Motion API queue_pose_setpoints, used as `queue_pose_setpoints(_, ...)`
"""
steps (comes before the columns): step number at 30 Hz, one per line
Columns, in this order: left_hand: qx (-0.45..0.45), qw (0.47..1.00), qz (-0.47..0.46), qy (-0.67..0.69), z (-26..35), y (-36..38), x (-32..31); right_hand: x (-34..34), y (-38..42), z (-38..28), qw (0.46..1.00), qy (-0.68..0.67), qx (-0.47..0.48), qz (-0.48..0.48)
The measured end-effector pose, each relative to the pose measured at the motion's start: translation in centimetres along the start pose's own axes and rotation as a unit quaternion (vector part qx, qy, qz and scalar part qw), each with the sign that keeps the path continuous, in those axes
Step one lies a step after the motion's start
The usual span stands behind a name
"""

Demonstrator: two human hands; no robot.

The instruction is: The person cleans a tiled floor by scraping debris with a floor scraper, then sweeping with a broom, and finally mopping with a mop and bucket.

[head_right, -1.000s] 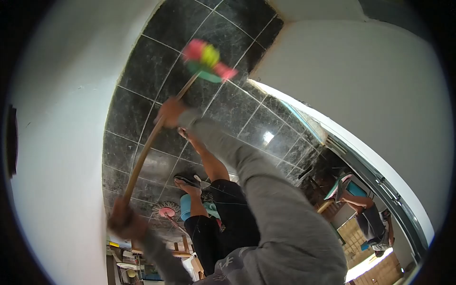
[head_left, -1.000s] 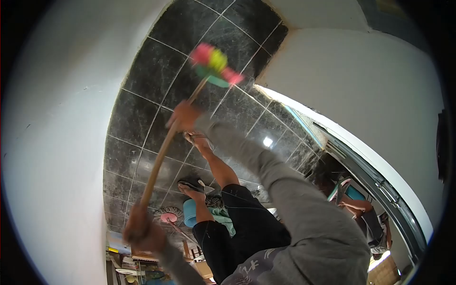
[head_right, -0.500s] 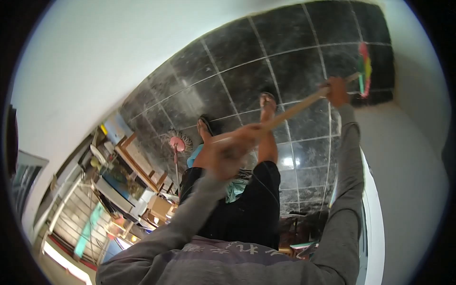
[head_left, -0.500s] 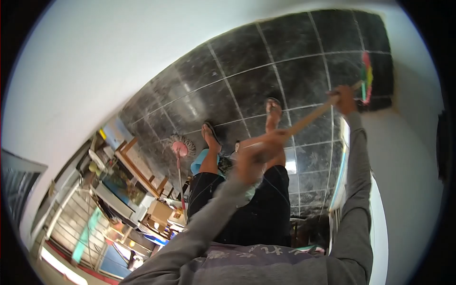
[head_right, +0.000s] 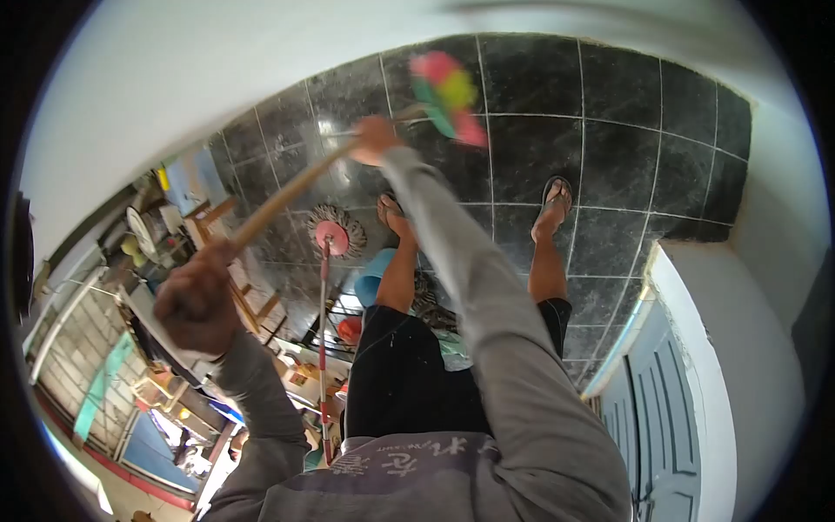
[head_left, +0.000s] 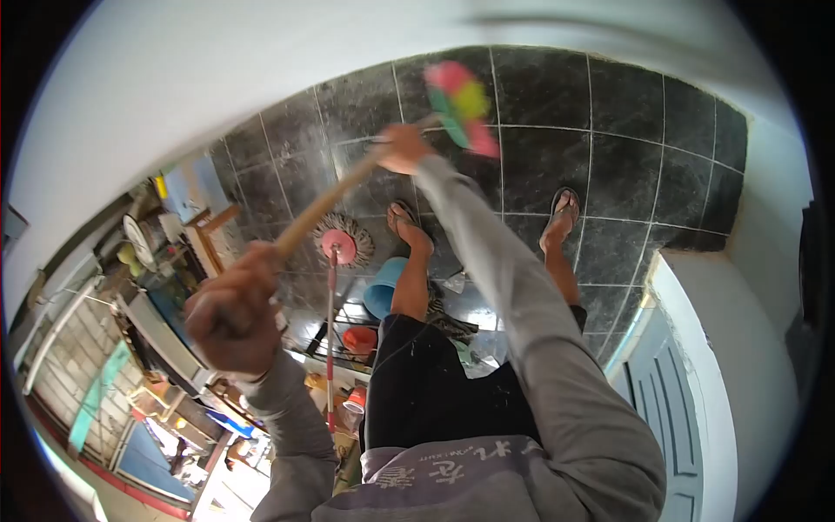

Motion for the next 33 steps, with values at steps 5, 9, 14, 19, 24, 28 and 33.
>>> queue_pose_setpoints(5,-0.036,0.933,0.004,-0.359,5.6,5.2,11.0,-4.5,-7.7,-19.9,0.947,-0.251,0.191,0.058)
queue_pose_setpoints(9,-0.023,0.788,-0.064,-0.613,3.4,11.2,24.2,-1.7,0.5,-18.6,0.952,-0.042,0.207,0.223)
queue_pose_setpoints(14,0.044,0.995,0.086,0.033,-7.3,7.9,22.9,-0.8,5.0,1.2,0.978,0.153,-0.110,0.087)
queue_pose_setpoints(19,0.007,0.985,0.162,0.067,-12.4,6.1,26.7,-10.6,-9.8,1.4,0.988,0.070,-0.136,-0.004)
queue_pose_setpoints(24,-0.027,0.968,0.230,0.095,-3.0,4.9,43.0,-19.1,-27.3,-25.3,0.980,-0.040,0.194,0.013)
queue_pose_setpoints(28,0.084,0.382,0.255,0.884,3.9,6.1,41.9,-19.2,-29.6,-36.2,0.978,-0.088,0.181,-0.060)
queue_pose_setpoints(33,-0.205,-0.466,0.029,0.860,10.3,8.0,42.4,-8.9,-16.0,-34.1,0.979,0.015,0.165,-0.116)
Point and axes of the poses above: each hand's wrist, its own y-axis away from the middle knuckle, its own x-axis out of the back of the hand, z = x × y, the point moved 2 cm from there along -y, towards the middle knuckle, and after that the axes turned 6 degrees about y, right-handed, at the moved point
